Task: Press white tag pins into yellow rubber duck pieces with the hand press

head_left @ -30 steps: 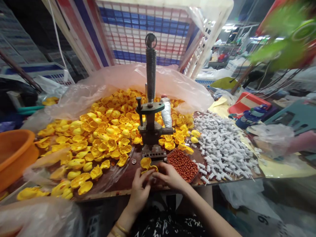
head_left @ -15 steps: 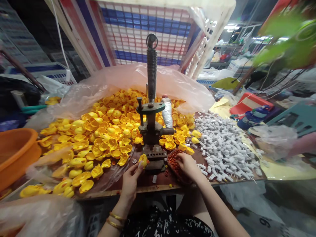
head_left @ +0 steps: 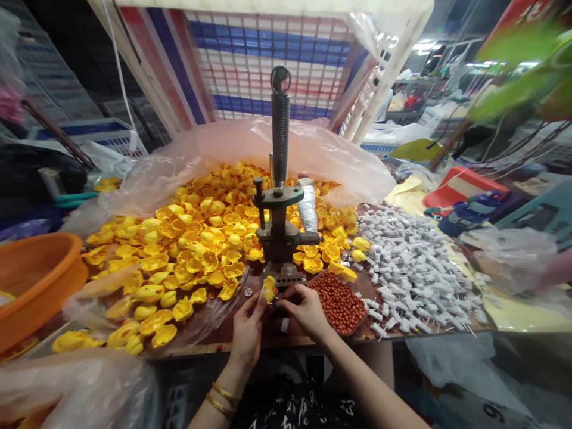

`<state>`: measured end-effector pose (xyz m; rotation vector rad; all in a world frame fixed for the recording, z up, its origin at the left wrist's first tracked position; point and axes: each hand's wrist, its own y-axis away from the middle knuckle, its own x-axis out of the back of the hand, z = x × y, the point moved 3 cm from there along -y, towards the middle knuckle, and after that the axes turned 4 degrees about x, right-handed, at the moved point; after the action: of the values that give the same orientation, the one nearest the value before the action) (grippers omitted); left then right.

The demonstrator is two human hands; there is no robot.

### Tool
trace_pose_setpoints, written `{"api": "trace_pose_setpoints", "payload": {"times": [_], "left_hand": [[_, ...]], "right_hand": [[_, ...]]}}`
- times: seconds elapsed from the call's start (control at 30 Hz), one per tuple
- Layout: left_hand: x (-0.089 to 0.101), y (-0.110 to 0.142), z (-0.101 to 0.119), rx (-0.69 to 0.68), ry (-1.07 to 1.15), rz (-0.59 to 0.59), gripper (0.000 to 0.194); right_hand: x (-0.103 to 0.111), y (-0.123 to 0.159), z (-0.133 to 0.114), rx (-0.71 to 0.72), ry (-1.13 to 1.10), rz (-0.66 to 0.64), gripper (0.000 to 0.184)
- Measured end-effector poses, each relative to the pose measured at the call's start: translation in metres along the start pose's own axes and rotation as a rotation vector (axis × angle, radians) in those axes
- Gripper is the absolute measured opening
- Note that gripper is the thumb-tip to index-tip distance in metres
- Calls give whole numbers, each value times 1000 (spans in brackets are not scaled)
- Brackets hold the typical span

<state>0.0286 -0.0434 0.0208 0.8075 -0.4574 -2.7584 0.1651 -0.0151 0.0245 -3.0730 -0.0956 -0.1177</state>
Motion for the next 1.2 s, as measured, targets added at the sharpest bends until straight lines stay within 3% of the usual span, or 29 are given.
{"api": "trace_pose_setpoints", "payload": {"times": [0.2, 0.4, 0.57, 0.67, 0.73, 0.87, 1.03, 1.2], "left_hand": [[0, 0, -1, 1, -26, -11, 39], [2, -3, -1, 10, 11, -26, 38], [2, -4, 3, 44, -7, -50, 40], [3, -5, 5, 49, -2, -57, 40], [4, -6, 5, 45, -11, -43, 40], [6, -8, 4, 42, -37, -17, 44], [7, -9, 3, 31, -26, -2, 44], [7, -10, 1, 20, -23, 17, 43]], "right_hand": [[2, 1, -8, 125, 105, -56, 18], [1, 0, -10, 195, 148, -34, 17], [2, -1, -13, 341, 216, -17, 14], [1, -1, -11, 312, 186, -92, 2], [-1, -2, -9, 254, 133, -132, 6], [-1, -3, -9, 202, 119, -87, 8], [0, -5, -15, 225, 214, -54, 13], [-1, -4, -21, 348, 350, -58, 16]]}}
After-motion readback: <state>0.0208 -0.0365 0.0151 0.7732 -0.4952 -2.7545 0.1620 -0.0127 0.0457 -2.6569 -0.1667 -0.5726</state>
